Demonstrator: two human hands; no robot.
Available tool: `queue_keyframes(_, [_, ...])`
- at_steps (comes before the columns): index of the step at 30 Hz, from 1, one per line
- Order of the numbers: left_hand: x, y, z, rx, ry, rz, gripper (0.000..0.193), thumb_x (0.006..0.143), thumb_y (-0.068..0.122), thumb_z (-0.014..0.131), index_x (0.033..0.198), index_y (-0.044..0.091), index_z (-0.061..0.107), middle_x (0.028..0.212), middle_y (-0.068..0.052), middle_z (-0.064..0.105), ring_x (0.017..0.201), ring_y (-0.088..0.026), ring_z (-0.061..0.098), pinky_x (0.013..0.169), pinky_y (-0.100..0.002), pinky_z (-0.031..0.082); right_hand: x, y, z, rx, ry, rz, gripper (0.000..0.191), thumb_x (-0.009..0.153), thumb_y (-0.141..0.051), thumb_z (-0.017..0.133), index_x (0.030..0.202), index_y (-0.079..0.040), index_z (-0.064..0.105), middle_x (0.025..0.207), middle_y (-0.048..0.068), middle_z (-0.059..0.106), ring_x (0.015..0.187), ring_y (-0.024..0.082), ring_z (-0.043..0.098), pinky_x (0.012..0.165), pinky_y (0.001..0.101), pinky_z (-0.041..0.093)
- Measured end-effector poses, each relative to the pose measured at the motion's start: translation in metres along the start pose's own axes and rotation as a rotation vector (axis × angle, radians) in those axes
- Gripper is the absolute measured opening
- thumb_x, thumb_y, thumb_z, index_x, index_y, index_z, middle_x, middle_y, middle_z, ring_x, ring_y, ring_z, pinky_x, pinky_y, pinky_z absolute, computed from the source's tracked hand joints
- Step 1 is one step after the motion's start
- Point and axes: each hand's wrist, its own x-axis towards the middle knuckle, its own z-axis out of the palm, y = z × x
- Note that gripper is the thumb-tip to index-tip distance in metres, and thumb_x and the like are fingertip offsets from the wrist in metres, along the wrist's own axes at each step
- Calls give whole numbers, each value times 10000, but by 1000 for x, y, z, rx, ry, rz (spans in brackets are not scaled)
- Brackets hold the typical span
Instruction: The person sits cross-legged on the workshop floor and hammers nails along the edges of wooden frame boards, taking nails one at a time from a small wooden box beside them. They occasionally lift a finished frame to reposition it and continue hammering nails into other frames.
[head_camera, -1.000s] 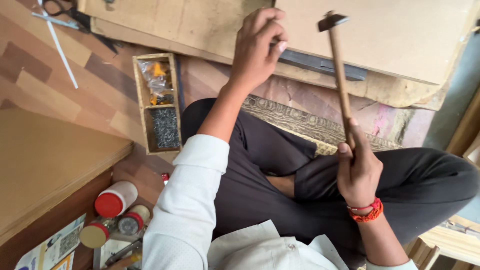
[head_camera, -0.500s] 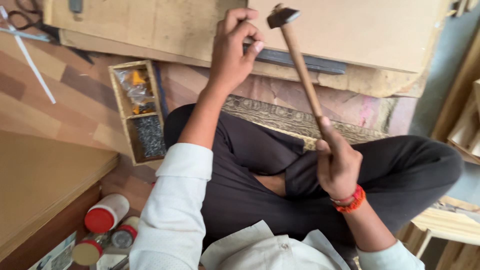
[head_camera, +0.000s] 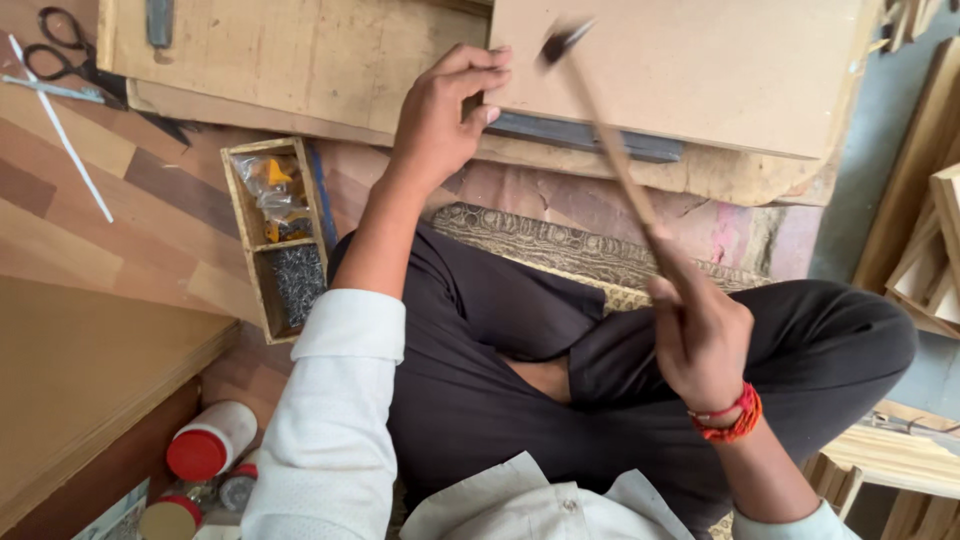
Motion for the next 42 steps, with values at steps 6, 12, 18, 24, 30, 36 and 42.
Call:
queue_keyframes(6, [-2, -1, 2, 6, -2, -38, 362, 832, -87, 766, 1175, 25, 738, 1324, -35, 672, 1233, -235, 653, 1059, -320, 501, -8, 12, 12, -169, -80, -128, 511, 948, -13, 671, 1437, -137, 595, 964, 148, 716, 778, 296, 699, 692, 356, 546])
queue_keyframes(12, [0, 0, 3, -49, -8, -74, 348, 853, -96, 740, 1177, 30, 740, 1332, -18, 668, 1243, -221, 666, 1075, -303, 533, -9, 11, 19, -70, 44, -153, 523, 1017, -35, 644, 1510, -180, 546, 867, 100, 692, 660, 221, 670, 618, 349, 535])
queue_keyframes(18, [-7, 5, 4, 97, 29, -91, 307, 861, -37, 752, 1150, 63, 753, 1327, 6, 676, 1207, -200, 667, 1015, -314, 524, -16, 35, 3, -264, -58, -43, 453, 1001, -84, 692, 1441, -178, 633, 950, 150, 730, 718, 286, 706, 618, 378, 543])
queue_keyframes(24, [-7, -1, 29, 111, 219, -90, 292, 858, 147, 879, 1089, 79, 715, 1269, -65, 622, 1163, -227, 642, 927, -325, 571, -5, 106, -91, -293, 158, 76, 472, 1017, 111, 578, 1476, -2, 586, 1080, 183, 693, 809, 214, 656, 704, 331, 529])
queue_keyframes(30, [-8, -30, 50, -260, 351, -310, 469, 857, 64, 768, 1286, 36, 581, 1148, -124, 596, 965, -163, 662, 794, -282, 616, 3, 124, -122, 260, 37, 497, 509, 1088, -18, 540, 1596, -28, 524, 763, -13, 551, 592, 40, 467, 512, 217, 341])
queue_keyframes(36, [-11, -45, 48, -382, 340, -462, 425, 956, 122, 757, 1338, 22, 598, 981, -48, 745, 872, -147, 750, 769, -281, 643, -4, 95, -104, 130, -40, 453, 528, 1049, -11, 592, 1575, -17, 548, 722, 28, 561, 594, 55, 455, 524, 233, 349])
queue_keyframes(42, [-8, -53, 11, -648, 735, -659, 246, 934, 47, 616, 1176, 45, 570, 1050, -74, 652, 853, -162, 715, 654, -283, 657, -22, 88, -111, -38, -3, 341, 505, 1078, -34, 596, 1580, -24, 546, 830, 54, 647, 649, 70, 563, 556, 242, 442])
